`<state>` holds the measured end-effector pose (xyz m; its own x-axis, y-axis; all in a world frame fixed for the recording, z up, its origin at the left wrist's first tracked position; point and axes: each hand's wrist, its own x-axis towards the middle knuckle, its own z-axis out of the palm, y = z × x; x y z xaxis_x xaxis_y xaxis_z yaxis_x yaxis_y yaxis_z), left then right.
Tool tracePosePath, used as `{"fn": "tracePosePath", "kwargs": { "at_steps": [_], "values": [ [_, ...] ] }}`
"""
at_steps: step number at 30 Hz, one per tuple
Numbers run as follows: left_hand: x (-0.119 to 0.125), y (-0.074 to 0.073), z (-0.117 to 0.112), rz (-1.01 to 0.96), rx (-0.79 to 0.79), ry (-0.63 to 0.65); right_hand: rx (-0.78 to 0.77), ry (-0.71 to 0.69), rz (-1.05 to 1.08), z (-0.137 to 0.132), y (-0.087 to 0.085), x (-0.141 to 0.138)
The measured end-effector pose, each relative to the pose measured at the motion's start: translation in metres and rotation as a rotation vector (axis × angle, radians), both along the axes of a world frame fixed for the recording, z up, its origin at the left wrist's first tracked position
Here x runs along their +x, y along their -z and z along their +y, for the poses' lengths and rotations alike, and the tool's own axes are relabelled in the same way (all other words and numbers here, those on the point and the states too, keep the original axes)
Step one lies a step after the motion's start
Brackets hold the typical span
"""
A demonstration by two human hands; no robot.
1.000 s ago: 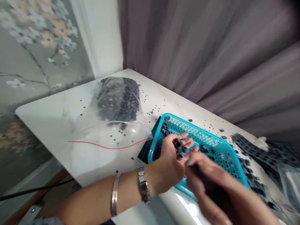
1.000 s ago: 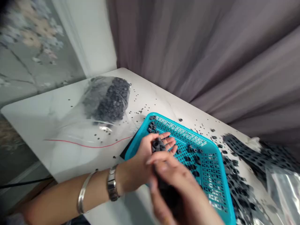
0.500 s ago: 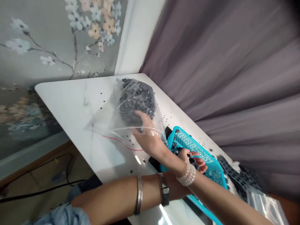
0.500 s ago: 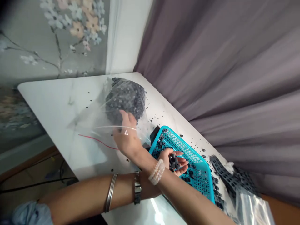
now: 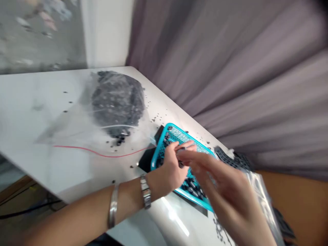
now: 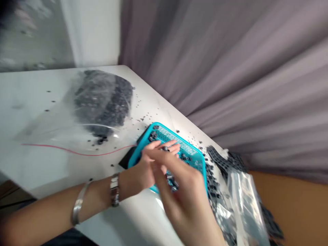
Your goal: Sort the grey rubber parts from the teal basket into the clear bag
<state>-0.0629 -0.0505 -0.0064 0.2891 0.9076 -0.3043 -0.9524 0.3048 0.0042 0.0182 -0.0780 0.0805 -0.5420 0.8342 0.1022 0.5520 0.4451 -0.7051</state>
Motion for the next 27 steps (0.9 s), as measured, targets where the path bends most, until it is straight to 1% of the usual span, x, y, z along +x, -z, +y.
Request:
{"fn": "tracePosePath", "kwargs": {
  "at_steps": [1, 2, 3, 4, 5, 7, 9, 12, 15, 18, 22, 27],
  "values": [
    [0.0, -0.002, 0.002, -0.001, 0.014, 0.032, 0.063, 0.154, 0.031, 0.002, 0.001, 0.018],
    [0.001, -0.004, 0.004, -0.002, 0.021, 0.057, 0.094, 0.288, 0.07, 0.004, 0.004, 0.035],
    [0.002, -0.005, 0.006, -0.003, 0.027, 0.075, 0.093, 0.386, 0.108, 0.007, 0.009, 0.05],
    [0.002, -0.007, 0.008, -0.001, 0.038, 0.086, 0.068, 0.437, 0.137, 0.01, 0.014, 0.062],
    [0.003, -0.008, 0.01, 0.006, 0.044, 0.093, 0.028, 0.452, 0.156, 0.012, 0.019, 0.07],
    [0.002, -0.01, 0.01, 0.026, 0.067, 0.122, -0.035, 0.413, 0.175, 0.016, 0.029, 0.076],
    [0.002, -0.011, 0.009, 0.084, 0.073, 0.154, -0.06, 0.332, 0.186, 0.019, 0.038, 0.071],
    [0.002, -0.01, 0.007, 0.212, 0.039, 0.196, -0.026, 0.226, 0.188, 0.021, 0.051, 0.056],
    [0.005, -0.01, 0.007, 0.288, -0.044, 0.211, 0.013, 0.178, 0.142, 0.024, 0.062, 0.049],
    [0.009, -0.012, 0.007, 0.274, -0.114, 0.217, -0.05, 0.184, 0.157, 0.028, 0.066, 0.053],
    [0.013, -0.012, 0.007, 0.222, -0.165, 0.218, -0.213, 0.279, 0.3, 0.034, 0.064, 0.066],
    [0.013, -0.01, 0.007, 0.22, -0.131, 0.224, -0.418, 0.298, 0.519, 0.038, 0.064, 0.076]
  ]
}}
